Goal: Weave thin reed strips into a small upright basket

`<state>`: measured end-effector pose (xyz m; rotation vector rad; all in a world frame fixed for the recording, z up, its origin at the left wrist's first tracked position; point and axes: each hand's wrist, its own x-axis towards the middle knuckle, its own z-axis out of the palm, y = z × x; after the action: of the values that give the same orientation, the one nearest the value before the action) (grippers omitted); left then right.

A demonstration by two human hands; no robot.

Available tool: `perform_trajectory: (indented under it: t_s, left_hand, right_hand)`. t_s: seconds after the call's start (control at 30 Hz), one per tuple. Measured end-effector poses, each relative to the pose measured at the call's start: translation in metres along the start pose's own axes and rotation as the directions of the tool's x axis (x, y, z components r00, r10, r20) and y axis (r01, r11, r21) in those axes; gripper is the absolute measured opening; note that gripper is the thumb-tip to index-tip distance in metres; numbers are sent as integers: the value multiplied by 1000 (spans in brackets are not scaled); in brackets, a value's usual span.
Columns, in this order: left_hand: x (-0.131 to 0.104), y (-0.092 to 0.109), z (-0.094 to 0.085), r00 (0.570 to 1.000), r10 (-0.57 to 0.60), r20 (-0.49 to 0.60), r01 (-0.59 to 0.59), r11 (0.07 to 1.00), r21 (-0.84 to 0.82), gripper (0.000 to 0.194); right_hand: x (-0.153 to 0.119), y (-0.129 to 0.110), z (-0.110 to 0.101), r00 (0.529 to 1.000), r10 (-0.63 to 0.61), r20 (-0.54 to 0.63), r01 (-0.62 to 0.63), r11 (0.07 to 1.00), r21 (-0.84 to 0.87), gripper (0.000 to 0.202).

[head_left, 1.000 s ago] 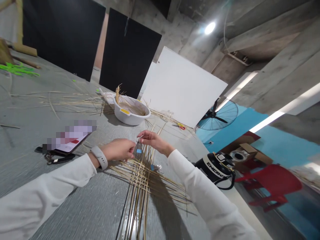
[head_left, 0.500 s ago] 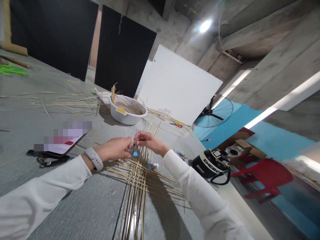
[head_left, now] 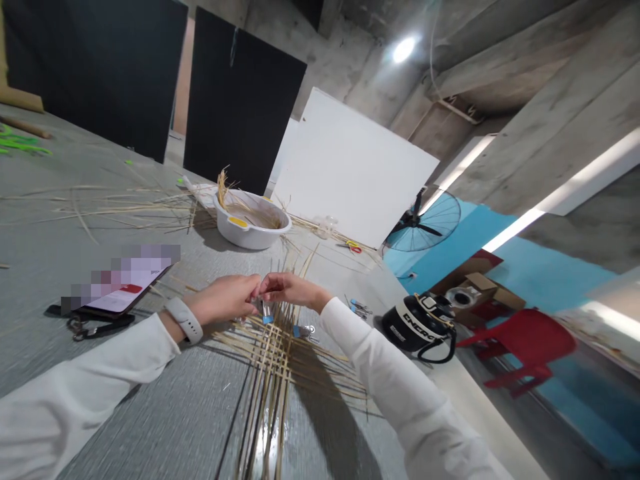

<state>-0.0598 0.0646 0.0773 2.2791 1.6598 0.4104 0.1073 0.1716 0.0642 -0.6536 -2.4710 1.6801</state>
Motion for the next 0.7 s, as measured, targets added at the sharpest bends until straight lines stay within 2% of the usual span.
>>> perform_trajectory:
  t_s: [0.1, 0.17, 0.23, 0.33, 0.4, 0.47, 0.53, 0.6, 0.7]
  left_hand:
    - [2, -5, 5, 1000, -12, 4, 12, 1000, -11, 14]
    - [3, -11, 10, 999, -41, 28, 42, 999, -30, 14]
    - [5, -17, 15, 997, -62, 38, 64, 996, -64, 13]
    - [8, -23, 20, 997, -66, 36, 69, 992, -104, 15]
    - [8, -23, 21, 999, -51, 16, 52, 997, -64, 18]
    - [7, -20, 21, 1000, -14, -25, 15, 1000, 15, 21]
    - [6, -16, 19, 997, 32, -74, -26, 996, 83, 22]
    - [2, -11, 14, 992, 68, -106, -55, 991, 120, 21]
    - [-5, -4, 1, 989, 119, -85, -108, 986, 124, 22]
  right_hand:
    - [-4, -7, -7, 998, 11, -66, -17, 997, -79, 24]
    - [-14, -16, -24, 975, 26, -221, -79, 969, -233, 29]
    - [-34, -25, -50, 896, 40, -442, -254, 863, -437, 28]
    - [-80, -24, -92, 798, 131, -589, -484, 721, -496, 26]
    - [-114, -11, -110, 719, 201, -665, -634, 581, -510, 22]
    - [-143, 9, -114, 652, 262, -711, -738, 433, -517, 25]
    - [-163, 31, -110, 621, 316, -718, -782, 314, -538, 28]
    - [-173, 49, -102, 606, 360, -709, -794, 220, -567, 29]
    - [-176, 63, -96, 610, 381, -695, -777, 118, -618, 29]
